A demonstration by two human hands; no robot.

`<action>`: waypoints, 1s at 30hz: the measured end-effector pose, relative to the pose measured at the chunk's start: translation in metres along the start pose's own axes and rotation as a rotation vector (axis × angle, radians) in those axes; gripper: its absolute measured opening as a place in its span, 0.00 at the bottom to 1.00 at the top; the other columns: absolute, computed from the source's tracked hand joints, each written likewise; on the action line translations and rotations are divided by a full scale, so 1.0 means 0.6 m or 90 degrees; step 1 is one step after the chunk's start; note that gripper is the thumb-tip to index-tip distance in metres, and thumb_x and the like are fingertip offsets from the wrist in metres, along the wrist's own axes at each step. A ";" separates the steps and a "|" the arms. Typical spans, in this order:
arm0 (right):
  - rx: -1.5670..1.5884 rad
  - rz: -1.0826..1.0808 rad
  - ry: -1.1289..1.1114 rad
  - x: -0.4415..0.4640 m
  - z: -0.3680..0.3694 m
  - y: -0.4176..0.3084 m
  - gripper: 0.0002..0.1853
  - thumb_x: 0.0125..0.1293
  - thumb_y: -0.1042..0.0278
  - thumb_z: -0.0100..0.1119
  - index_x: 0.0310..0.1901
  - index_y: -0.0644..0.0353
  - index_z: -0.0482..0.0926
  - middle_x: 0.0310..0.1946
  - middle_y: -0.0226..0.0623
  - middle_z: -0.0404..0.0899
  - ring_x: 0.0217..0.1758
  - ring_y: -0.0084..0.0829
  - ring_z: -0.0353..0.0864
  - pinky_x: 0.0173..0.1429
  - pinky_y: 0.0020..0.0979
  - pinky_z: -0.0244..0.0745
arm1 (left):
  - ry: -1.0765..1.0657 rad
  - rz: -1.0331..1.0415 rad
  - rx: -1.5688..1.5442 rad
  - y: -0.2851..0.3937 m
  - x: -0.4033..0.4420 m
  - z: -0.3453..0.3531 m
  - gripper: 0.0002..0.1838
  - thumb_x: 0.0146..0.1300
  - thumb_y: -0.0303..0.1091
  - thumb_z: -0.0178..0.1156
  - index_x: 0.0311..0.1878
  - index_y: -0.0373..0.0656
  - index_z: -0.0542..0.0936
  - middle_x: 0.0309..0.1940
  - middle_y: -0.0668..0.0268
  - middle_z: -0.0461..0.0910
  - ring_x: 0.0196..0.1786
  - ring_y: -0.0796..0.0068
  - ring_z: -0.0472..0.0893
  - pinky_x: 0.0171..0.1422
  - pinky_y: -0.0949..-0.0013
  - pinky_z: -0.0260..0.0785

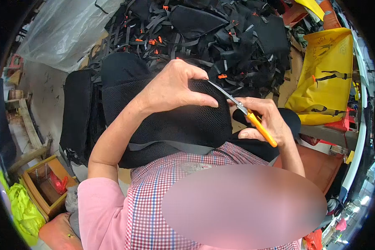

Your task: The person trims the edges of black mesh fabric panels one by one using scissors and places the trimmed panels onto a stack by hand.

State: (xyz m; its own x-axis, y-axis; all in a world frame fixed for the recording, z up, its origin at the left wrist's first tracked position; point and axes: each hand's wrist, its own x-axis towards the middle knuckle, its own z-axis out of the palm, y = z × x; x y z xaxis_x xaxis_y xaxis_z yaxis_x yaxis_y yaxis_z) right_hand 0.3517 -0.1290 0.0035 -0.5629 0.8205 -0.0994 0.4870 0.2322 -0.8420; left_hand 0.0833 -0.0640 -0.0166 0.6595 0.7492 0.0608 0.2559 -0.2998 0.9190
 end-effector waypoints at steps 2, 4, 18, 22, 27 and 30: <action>-0.017 0.059 -0.051 0.001 -0.018 -0.008 0.40 0.47 0.40 0.76 0.55 0.64 0.79 0.45 0.45 0.83 0.46 0.39 0.85 0.51 0.35 0.77 | -0.007 0.001 -0.003 0.000 0.001 0.001 0.13 0.45 0.32 0.78 0.29 0.36 0.83 0.22 0.70 0.78 0.28 0.85 0.73 0.34 0.75 0.65; -0.059 0.118 -0.101 0.002 -0.035 -0.014 0.42 0.45 0.38 0.76 0.54 0.65 0.79 0.48 0.45 0.83 0.51 0.41 0.84 0.54 0.36 0.76 | -0.015 -0.011 0.002 -0.001 0.002 0.001 0.13 0.46 0.32 0.77 0.30 0.36 0.84 0.22 0.70 0.80 0.28 0.86 0.74 0.35 0.76 0.66; -0.139 0.041 -0.103 0.014 -0.050 -0.033 0.27 0.56 0.50 0.73 0.49 0.64 0.81 0.30 0.42 0.82 0.30 0.37 0.83 0.37 0.29 0.75 | 0.020 0.029 -0.011 0.005 0.005 0.020 0.20 0.44 0.36 0.78 0.33 0.37 0.76 0.20 0.69 0.76 0.26 0.84 0.73 0.32 0.75 0.66; -0.091 0.042 -0.068 0.007 -0.029 -0.015 0.22 0.59 0.55 0.69 0.48 0.65 0.82 0.33 0.43 0.83 0.31 0.33 0.84 0.38 0.29 0.76 | 0.035 0.012 -0.012 0.012 0.005 0.015 0.26 0.43 0.36 0.78 0.40 0.38 0.74 0.19 0.70 0.71 0.25 0.84 0.70 0.31 0.74 0.63; -0.041 0.047 -0.040 -0.003 -0.002 0.003 0.17 0.60 0.62 0.70 0.46 0.63 0.82 0.32 0.39 0.83 0.32 0.30 0.83 0.40 0.28 0.75 | 0.055 0.040 -0.032 0.000 0.008 0.022 0.27 0.42 0.34 0.78 0.42 0.38 0.73 0.19 0.72 0.69 0.26 0.85 0.69 0.31 0.75 0.63; -0.038 0.007 -0.023 -0.001 -0.020 0.001 0.23 0.60 0.54 0.70 0.51 0.63 0.81 0.33 0.39 0.84 0.33 0.31 0.84 0.42 0.30 0.76 | 0.038 -0.007 -0.048 0.002 0.006 0.021 0.27 0.42 0.31 0.78 0.44 0.40 0.73 0.21 0.75 0.70 0.27 0.86 0.69 0.33 0.76 0.62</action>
State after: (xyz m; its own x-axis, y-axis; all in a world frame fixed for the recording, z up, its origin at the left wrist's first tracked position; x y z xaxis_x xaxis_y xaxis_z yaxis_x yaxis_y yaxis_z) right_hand 0.3601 -0.1230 0.0095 -0.5810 0.8038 -0.1280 0.5316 0.2556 -0.8075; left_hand 0.0948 -0.0687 -0.0203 0.6133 0.7866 0.0715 0.2071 -0.2475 0.9465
